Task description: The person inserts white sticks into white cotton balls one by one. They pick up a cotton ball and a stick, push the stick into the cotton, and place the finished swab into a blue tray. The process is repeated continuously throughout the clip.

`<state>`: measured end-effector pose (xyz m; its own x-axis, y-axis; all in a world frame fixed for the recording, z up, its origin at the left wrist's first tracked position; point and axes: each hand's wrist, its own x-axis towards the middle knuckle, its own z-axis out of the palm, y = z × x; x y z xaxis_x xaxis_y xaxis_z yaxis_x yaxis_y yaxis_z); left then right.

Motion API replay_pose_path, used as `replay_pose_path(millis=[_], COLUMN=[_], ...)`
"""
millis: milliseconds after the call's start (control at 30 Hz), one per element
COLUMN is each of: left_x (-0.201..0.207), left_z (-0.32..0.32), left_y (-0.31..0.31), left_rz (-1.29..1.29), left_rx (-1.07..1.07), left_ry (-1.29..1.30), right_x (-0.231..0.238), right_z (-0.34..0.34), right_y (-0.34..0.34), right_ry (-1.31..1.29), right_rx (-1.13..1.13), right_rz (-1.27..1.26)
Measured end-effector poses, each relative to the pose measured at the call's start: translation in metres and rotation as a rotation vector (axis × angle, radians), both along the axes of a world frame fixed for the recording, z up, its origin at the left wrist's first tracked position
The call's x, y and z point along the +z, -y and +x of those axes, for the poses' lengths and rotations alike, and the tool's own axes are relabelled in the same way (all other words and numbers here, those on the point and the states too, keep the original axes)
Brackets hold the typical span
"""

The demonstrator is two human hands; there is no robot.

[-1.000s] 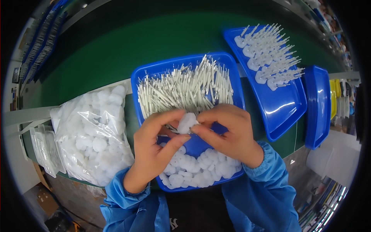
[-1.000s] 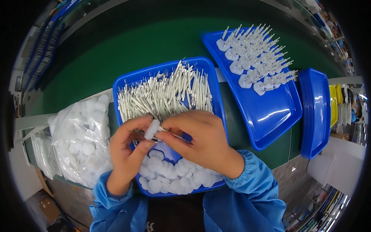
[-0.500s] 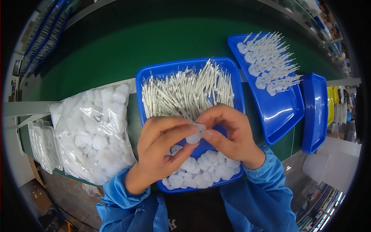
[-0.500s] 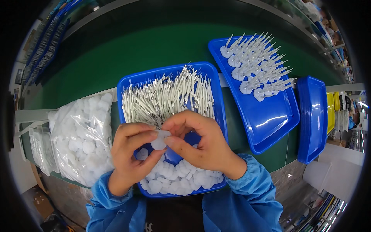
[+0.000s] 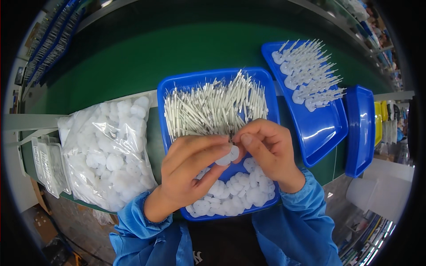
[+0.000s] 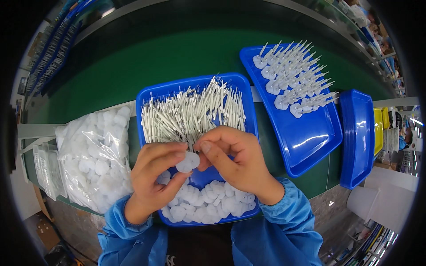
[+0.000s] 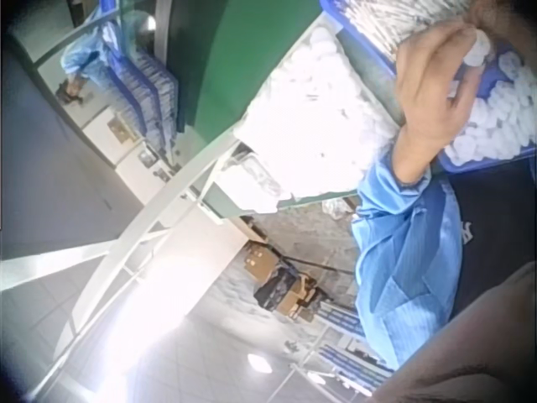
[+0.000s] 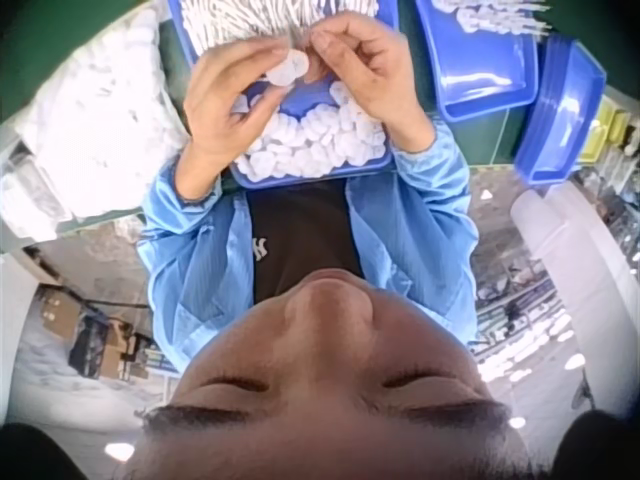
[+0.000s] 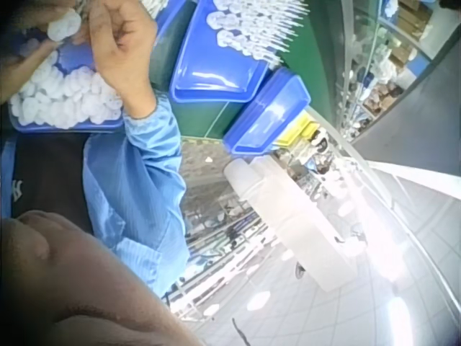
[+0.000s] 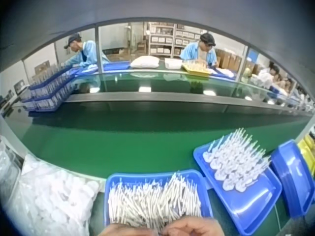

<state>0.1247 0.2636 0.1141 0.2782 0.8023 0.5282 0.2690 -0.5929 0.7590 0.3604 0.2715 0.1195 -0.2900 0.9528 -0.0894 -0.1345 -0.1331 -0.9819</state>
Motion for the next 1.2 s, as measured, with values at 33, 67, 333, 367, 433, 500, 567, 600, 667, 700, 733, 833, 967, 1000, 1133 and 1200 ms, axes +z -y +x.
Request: replay_pose_path(millis=[33,67,333,367,433,500,567,600,667,700,733,833,967,1000,1133,1200], left_x=[-0.001,-0.002,-0.007,-0.008,-0.009,-0.013,-0.009,-0.008,-0.01,-0.007,-0.007,-0.016,-0.015,-0.016,-0.016,-0.015], left_z=[-0.001,-0.002,-0.015,-0.015,-0.015,-0.02,-0.013,-0.01,-0.01,-0.008,-0.006,-0.01,-0.01,-0.011,-0.009,-0.009], left_y=[0.003,0.003,0.006,0.01,0.011,0.008,0.007,0.006,0.003,0.003,0.003,0.003,0.005,0.005,0.006,0.005], left_rz=[-0.042,-0.08,-0.497,-0.551,-0.57,-0.498,-0.505,-0.509,-0.498,-0.496,-0.494,-0.46,-0.454,-0.441,-0.458,-0.448], left_rx=[-0.005,-0.007,-0.076,-0.069,-0.08,-0.104,-0.088,-0.073,-0.061,-0.034,-0.006,-0.036,-0.002,0.007,0.053,0.065], left_ry=[0.04,0.08,0.277,0.271,0.252,0.222,0.31,0.357,0.294,0.258,0.222,0.176,0.159,0.157,0.268,0.268], right_x=[0.005,0.009,0.016,0.014,0.002,-0.001,-0.004,-0.002,0.012,0.022,0.021,0.013,0.007,0.007,0.006,0.007], right_z=[0.001,0.003,0.017,0.01,-0.002,-0.005,-0.002,0.0,0.004,0.005,0.004,0.005,-0.008,-0.011,-0.014,-0.01], right_y=[0.001,0.0,0.011,0.005,-0.007,-0.009,-0.01,-0.01,-0.008,-0.008,-0.007,0.0,-0.008,-0.007,-0.003,-0.004], right_ry=[0.064,0.127,1.169,1.214,1.264,1.227,1.127,1.075,0.974,0.885,0.647,-0.056,0.305,0.311,0.454,0.528], right_rx=[-0.043,-0.082,-0.116,-0.13,-0.142,-0.136,-0.122,-0.112,-0.09,-0.082,-0.114,-0.12,0.09,0.038,-0.026,-0.008], right_rz=[0.018,0.038,0.8,0.813,0.811,0.657,0.527,0.446,0.282,0.09,0.093,0.048,0.374,0.354,0.394,0.452])
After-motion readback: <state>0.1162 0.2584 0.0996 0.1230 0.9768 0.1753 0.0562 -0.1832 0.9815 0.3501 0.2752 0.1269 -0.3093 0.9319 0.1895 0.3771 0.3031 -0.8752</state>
